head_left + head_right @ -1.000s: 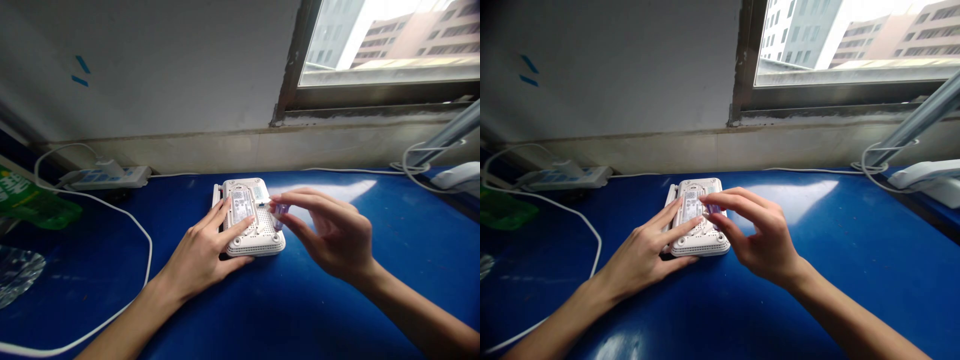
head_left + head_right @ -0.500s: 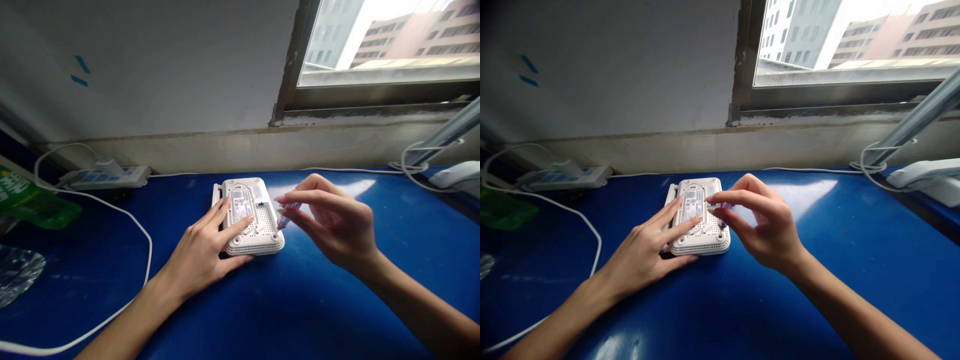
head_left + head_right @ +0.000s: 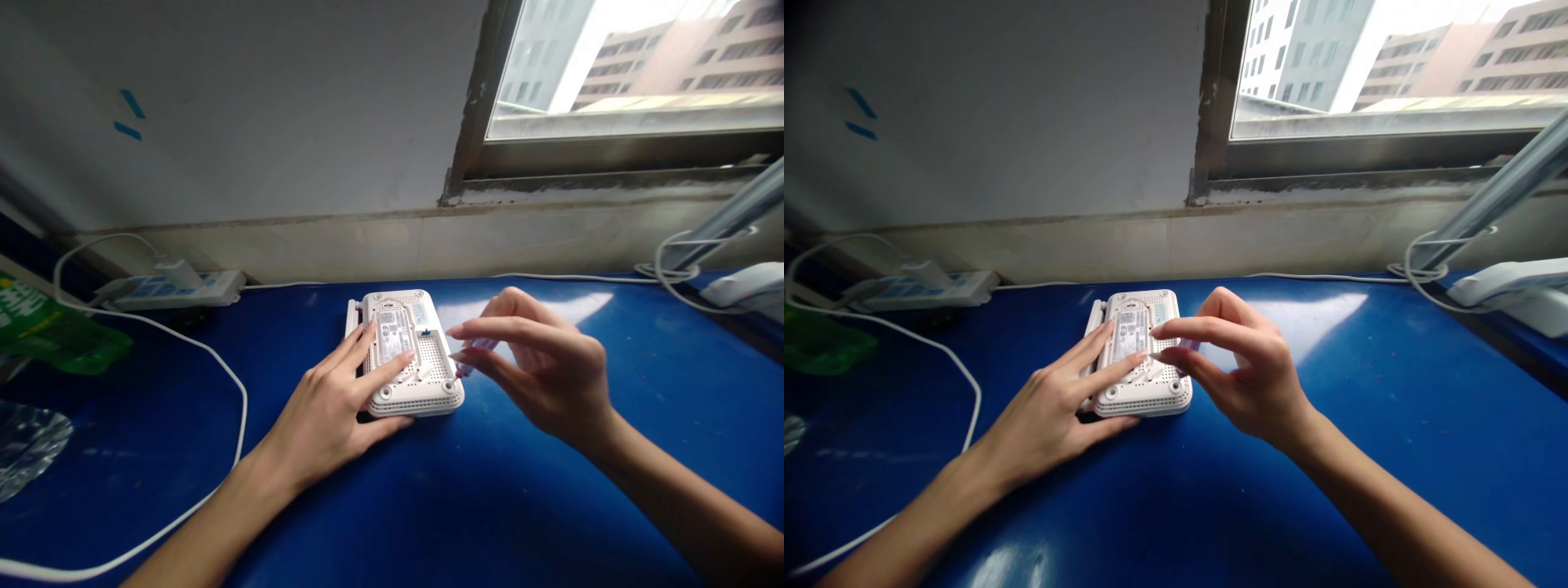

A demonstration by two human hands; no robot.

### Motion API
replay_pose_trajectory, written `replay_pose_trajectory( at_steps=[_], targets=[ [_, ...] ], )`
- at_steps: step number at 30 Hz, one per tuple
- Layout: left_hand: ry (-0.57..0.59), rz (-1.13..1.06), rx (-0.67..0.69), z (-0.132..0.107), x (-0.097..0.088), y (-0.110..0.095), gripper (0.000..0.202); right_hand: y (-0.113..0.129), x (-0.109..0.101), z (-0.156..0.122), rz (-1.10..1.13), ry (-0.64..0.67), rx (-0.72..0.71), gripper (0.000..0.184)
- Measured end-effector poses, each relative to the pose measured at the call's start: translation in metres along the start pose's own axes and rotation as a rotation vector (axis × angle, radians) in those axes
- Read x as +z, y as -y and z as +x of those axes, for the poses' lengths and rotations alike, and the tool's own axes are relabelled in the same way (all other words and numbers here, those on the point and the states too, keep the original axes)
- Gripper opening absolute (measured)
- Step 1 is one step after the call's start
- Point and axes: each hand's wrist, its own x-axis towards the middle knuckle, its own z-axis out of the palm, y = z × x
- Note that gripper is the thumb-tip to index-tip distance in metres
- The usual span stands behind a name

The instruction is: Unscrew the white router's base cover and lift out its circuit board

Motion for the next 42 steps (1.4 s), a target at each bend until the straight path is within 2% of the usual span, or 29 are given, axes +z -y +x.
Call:
replay_pose_trajectory(
  at_steps=[6,11,18,21,25,28,35,37,42],
  targets=[
    [-0.001,-0.007,0.01,0.0001,-0.0002,0.0003,0.076,0.0007,-0.0004,0.0006,0.042,0.164,-0.022,0.051],
    [0.006,0.006,0.001,0.0003,0.0007,0.0009,0.075,0.0027,-0.0015,0.0024,0.014,0.032,-0.04,0.041],
    [0.009,0.006,-0.006,0.0003,0.0001,-0.0004,0.076,0.0016,-0.0046,0.0037,-0.081,-0.01,-0.028,0.029],
    [0.007,0.009,-0.005,-0.0003,0.0001,0.0002,0.075,-0.0007,-0.0053,0.0036,-0.111,0.029,-0.057,0.034],
    [-0.004,0.002,-0.002,-0.0005,0.0002,0.0007,0.075,0.0004,-0.0033,0.0026,0.041,0.163,-0.027,0.048],
    [-0.001,0.005,-0.004,-0.0004,0.0001,0.0,0.075,0.0017,-0.0005,0.0015,0.081,0.135,-0.012,0.047],
    [0.014,0.006,-0.015,-0.0001,-0.0002,-0.0009,0.074,-0.0005,-0.001,0.0021,-0.061,-0.003,-0.028,0.028],
    [0.006,0.006,-0.012,0.0,-0.0001,-0.0005,0.075,-0.0016,-0.0034,0.0029,-0.077,0.021,-0.037,0.028],
    [-0.007,-0.001,0.0,0.0008,0.0001,0.0001,0.075,-0.003,-0.007,0.0041,0.035,0.149,-0.033,0.044]
  ],
)
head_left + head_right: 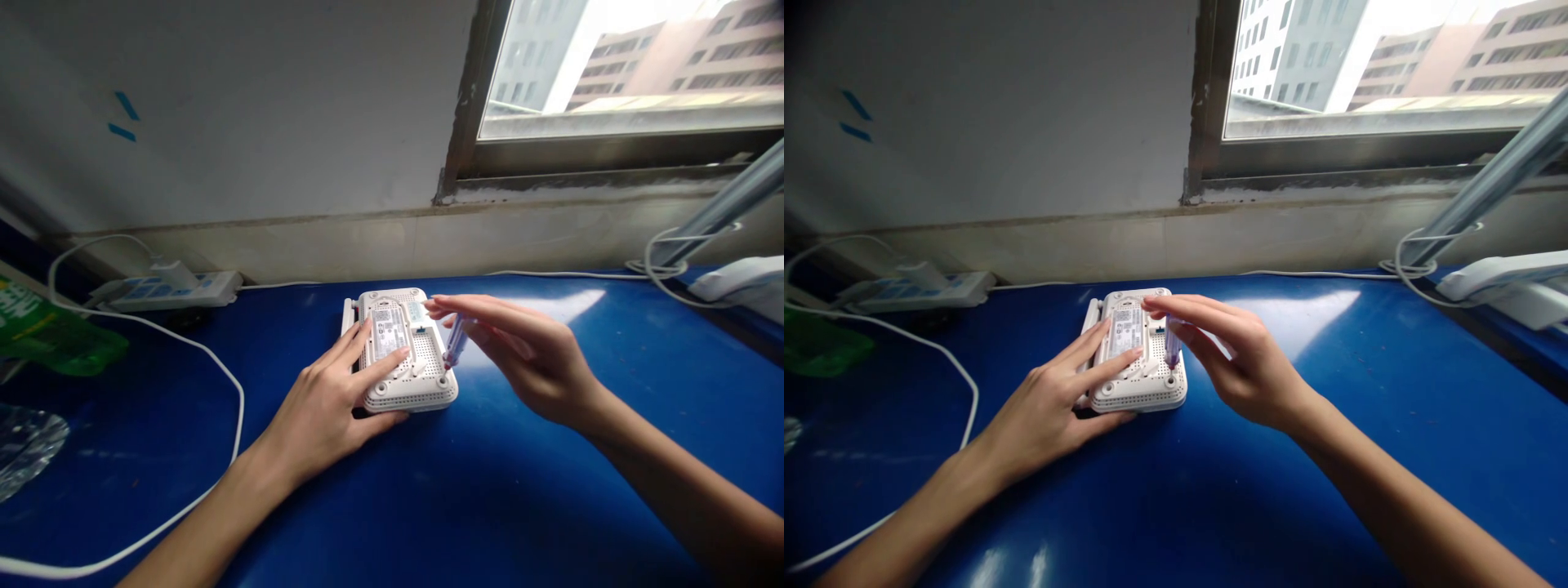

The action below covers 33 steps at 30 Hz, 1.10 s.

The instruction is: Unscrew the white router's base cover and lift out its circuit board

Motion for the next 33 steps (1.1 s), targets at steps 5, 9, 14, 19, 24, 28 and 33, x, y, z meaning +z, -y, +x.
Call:
replay_pose_trajectory(
  at_steps=[5,9,14,19,24,28,33],
  targets=[
    [0.012,0.011,-0.009,0.0001,0.0,-0.0005,0.074,0.0012,0.0021,0.0002,-0.033,-0.089,0.0,0.038],
    [0.015,0.015,-0.011,-0.0001,0.0003,-0.0005,0.074,0.0022,0.004,-0.0002,-0.09,-0.134,-0.004,0.028],
    [0.001,0.005,0.0,0.0003,0.0007,0.0003,0.073,0.001,0.0034,-0.0012,-0.12,-0.078,-0.021,0.035],
    [0.01,0.013,0.0,0.0003,0.0007,-0.0001,0.073,0.0018,0.0051,0.0018,0.004,-0.026,-0.059,0.045],
    [0.015,0.012,-0.009,0.0001,0.0002,-0.0008,0.074,0.0019,0.0067,-0.0003,-0.113,-0.129,-0.057,0.022],
    [0.012,0.012,-0.01,-0.0005,0.0012,0.0003,0.074,0.0009,0.0039,-0.0033,-0.148,-0.059,-0.049,0.035],
    [0.008,0.005,-0.004,-0.0009,0.0027,0.0011,0.076,0.0038,0.0048,-0.0007,-0.04,0.057,-0.101,0.051]
  ],
)
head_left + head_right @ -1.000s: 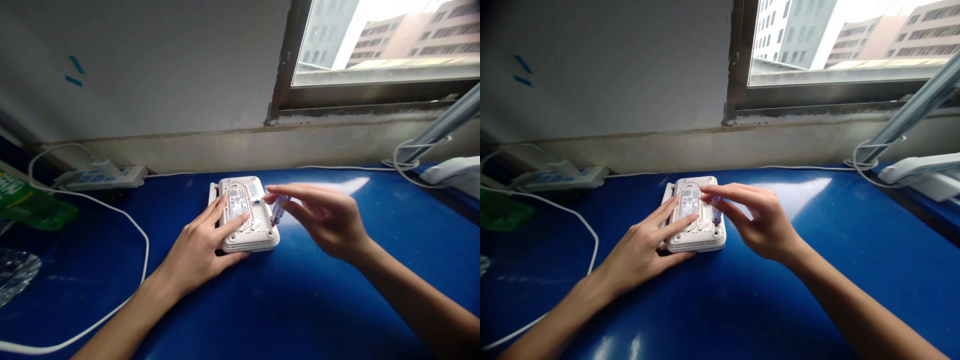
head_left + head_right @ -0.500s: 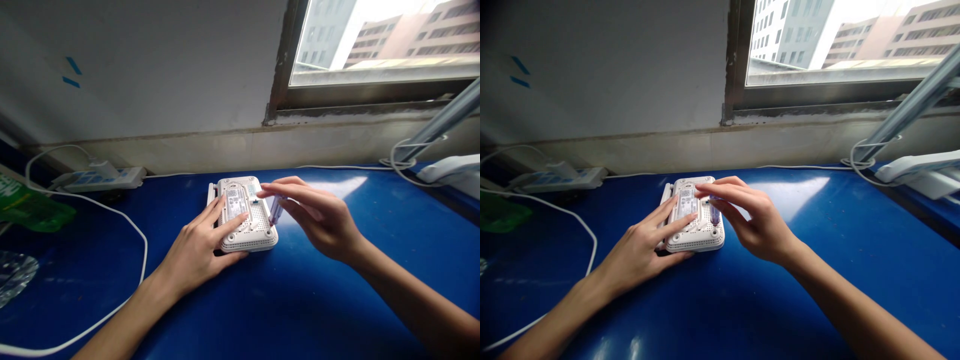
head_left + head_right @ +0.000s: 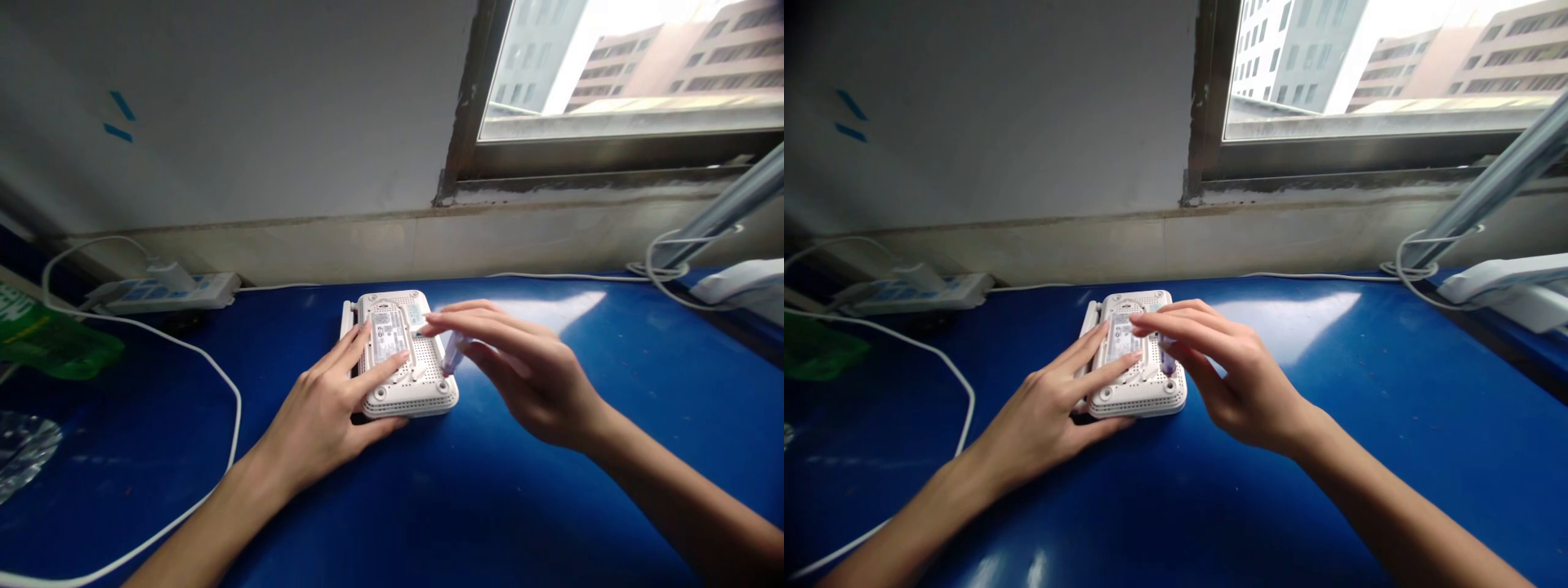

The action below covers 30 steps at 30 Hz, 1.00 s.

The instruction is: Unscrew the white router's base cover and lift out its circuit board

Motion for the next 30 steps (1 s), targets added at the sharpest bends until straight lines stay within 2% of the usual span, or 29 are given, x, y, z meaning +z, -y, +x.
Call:
replay_pose_trajectory(
  at_steps=[3,6,8,13,17,21,23,27,30],
  targets=[
    [0.001,-0.002,-0.007,-0.0005,0.0001,-0.0003,0.076,0.0005,0.0023,-0.0011,-0.054,-0.077,-0.019,0.04],
    [0.002,-0.004,-0.009,-0.0012,-0.0001,-0.0004,0.077,-0.0011,0.0033,-0.0043,-0.112,-0.126,0.033,0.033],
    [0.002,-0.005,-0.01,-0.0012,-0.0001,-0.0003,0.077,-0.0025,0.0033,-0.0052,-0.119,-0.123,0.052,0.034],
    [0.004,0.002,-0.001,0.0,-0.0003,-0.0001,0.076,-0.0024,0.0043,-0.0015,0.002,-0.029,0.025,0.053],
    [0.0,0.0,-0.007,0.0002,-0.0009,-0.0008,0.075,-0.0004,0.0048,0.0001,-0.023,-0.1,-0.004,0.04],
    [0.006,-0.001,-0.011,-0.0003,-0.0016,-0.0014,0.076,-0.0006,0.0029,-0.0021,-0.1,-0.157,0.051,0.026],
    [0.006,0.001,-0.008,-0.0002,-0.0015,-0.0011,0.076,-0.0013,0.0018,-0.0029,-0.092,-0.141,0.068,0.029],
    [-0.009,-0.006,0.002,0.0001,-0.0003,0.0001,0.077,-0.0017,0.0027,-0.002,0.021,-0.027,0.048,0.051],
    [-0.004,-0.003,-0.001,0.0,0.0002,0.0004,0.076,-0.0007,0.0057,-0.0012,0.06,-0.045,0.036,0.051]
  ],
)
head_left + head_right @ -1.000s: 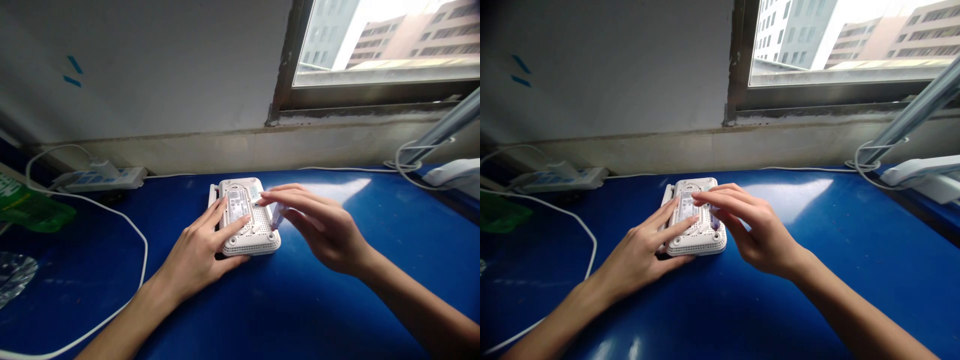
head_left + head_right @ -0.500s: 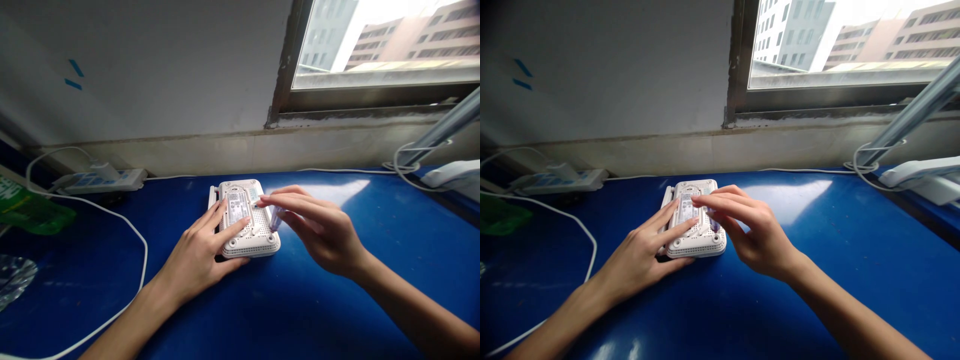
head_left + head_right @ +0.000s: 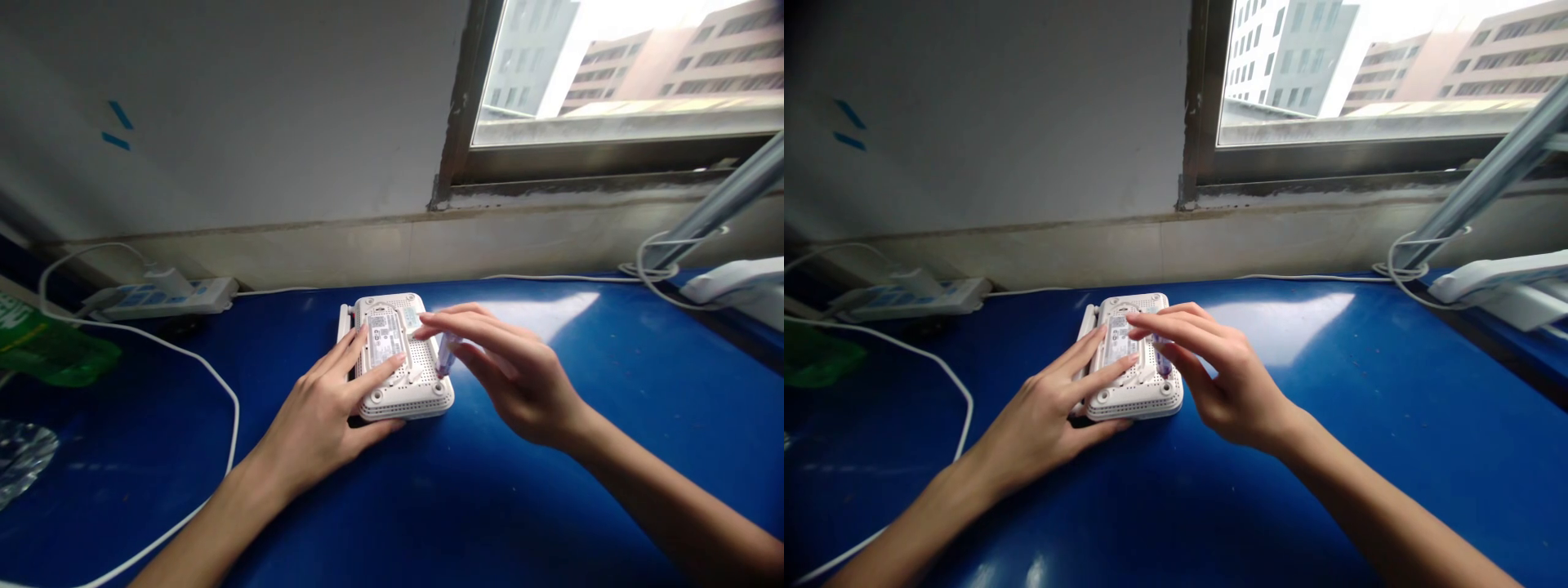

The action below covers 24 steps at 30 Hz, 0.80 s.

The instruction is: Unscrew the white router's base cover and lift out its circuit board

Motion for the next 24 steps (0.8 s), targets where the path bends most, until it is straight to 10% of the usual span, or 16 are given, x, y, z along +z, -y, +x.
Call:
replay_pose_trajectory(
  at_steps=[8,16,24],
  targets=[
    [0.024,0.009,-0.016,0.0006,-0.0019,-0.0021,0.075,0.0005,0.0008,-0.0008,-0.149,-0.113,0.002,0.023],
    [0.016,-0.004,-0.008,0.0011,-0.0019,-0.002,0.075,-0.0009,0.0004,0.0,-0.031,-0.021,-0.015,0.045],
    [0.032,-0.001,-0.023,0.0002,-0.0035,-0.0028,0.074,-0.0023,-0.0026,0.0,-0.175,-0.13,-0.009,0.014]
  ],
)
